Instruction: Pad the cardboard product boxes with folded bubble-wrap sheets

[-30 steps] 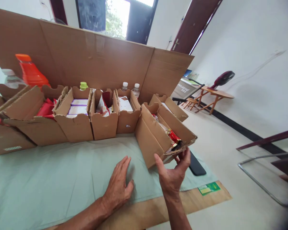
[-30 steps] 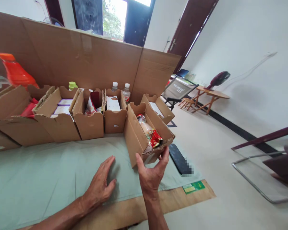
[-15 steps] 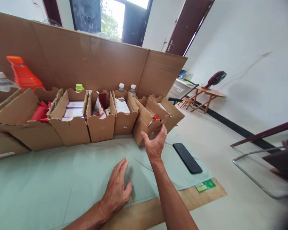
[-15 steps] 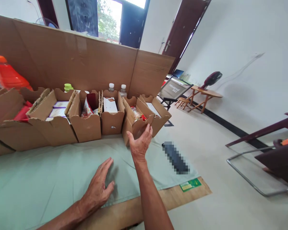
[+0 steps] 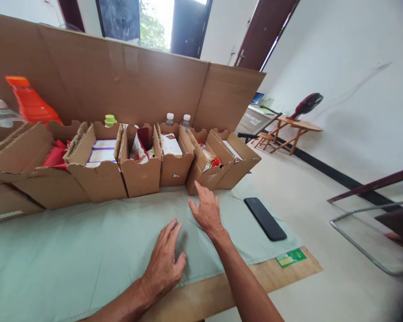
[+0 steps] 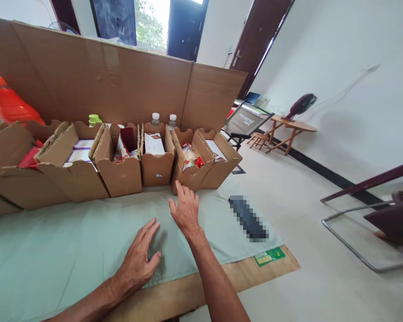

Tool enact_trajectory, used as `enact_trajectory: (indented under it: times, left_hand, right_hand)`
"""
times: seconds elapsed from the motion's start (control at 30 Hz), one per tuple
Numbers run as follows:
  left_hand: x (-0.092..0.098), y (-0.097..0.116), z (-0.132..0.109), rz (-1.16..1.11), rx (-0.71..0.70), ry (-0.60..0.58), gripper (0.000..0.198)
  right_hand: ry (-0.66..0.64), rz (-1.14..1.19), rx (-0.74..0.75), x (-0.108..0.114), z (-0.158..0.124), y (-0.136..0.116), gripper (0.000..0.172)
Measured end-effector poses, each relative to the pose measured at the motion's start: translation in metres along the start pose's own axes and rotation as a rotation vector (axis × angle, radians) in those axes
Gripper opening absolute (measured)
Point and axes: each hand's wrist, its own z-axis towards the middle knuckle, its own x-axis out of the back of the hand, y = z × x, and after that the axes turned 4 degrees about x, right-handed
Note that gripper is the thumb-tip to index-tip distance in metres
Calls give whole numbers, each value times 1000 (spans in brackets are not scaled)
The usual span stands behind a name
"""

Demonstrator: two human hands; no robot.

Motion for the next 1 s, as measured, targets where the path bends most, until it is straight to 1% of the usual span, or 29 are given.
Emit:
enact_trajectory:
  times: [0.17,0.2,0.27,0.33,0.37,0.4,0.47,0.53,0.57,0.6,0.63,0.7,0.73,0.77,0.83,0.87,0.93,0.97,1.0]
  left_hand:
    - [3,4,1,-11,19,-18,73]
    - [4,4,1,-17,21,-20,74]
    - [5,6,1,-32,27,-23,74]
    - [5,6,1,-55,40,-31,75]
    - [5,6,1,-71,47,-31,76]
    - [4,5,1,-90,52,-25,77]
    - [4,3,1,-134,58,15,77]
    - [3,0,3,-179,69,89,76]
    - [4,-1,5,-200,77,132,75]
    - [5,-2,7,-219,89,176,74]
    - [7,-2,9,-238,104,218,74]
    - [12,-1,15,-280,143,297,73]
    - [15,0,18,-308,168,331,72]
    - [20,0,21,-342,195,360,70]
    - [29,1,26,-425,241,427,67]
    - [34,0,29,-466,255,466,65]
    - [45,-1,34,-528,267,538,61]
    - [49,-2,36,-547,269,562,60]
    - [53,-1,37,-562,270,576,61]
  right_hand:
    - [-55,24,-3,-1,4,8,66]
    - [-60,31,-6,1,4,10,64]
    - [-57,47,-12,7,4,12,54]
    - [-47,77,0,17,10,7,43]
    - [-41,99,17,24,16,1,40]
    - [-34,127,36,31,24,-7,41]
    - [-39,163,68,43,48,-28,50]
    - [-102,104,64,50,80,-50,59]
    - [-153,35,49,52,95,-59,60]
    - [-195,-27,32,52,109,-66,56]
    - [-223,-77,17,52,120,-72,48]
    - [-230,-110,-3,51,126,-78,33]
    - [-219,-106,-6,52,121,-79,29]
    - [-214,-107,-11,55,110,-79,28]
    - [-194,-80,2,66,74,-74,25]
    - [-178,-56,17,74,50,-69,23]
    - [-55,93,118,97,-5,-53,20]
    - [12,137,173,110,-34,-41,21]
    - [56,155,225,123,-63,-27,24]
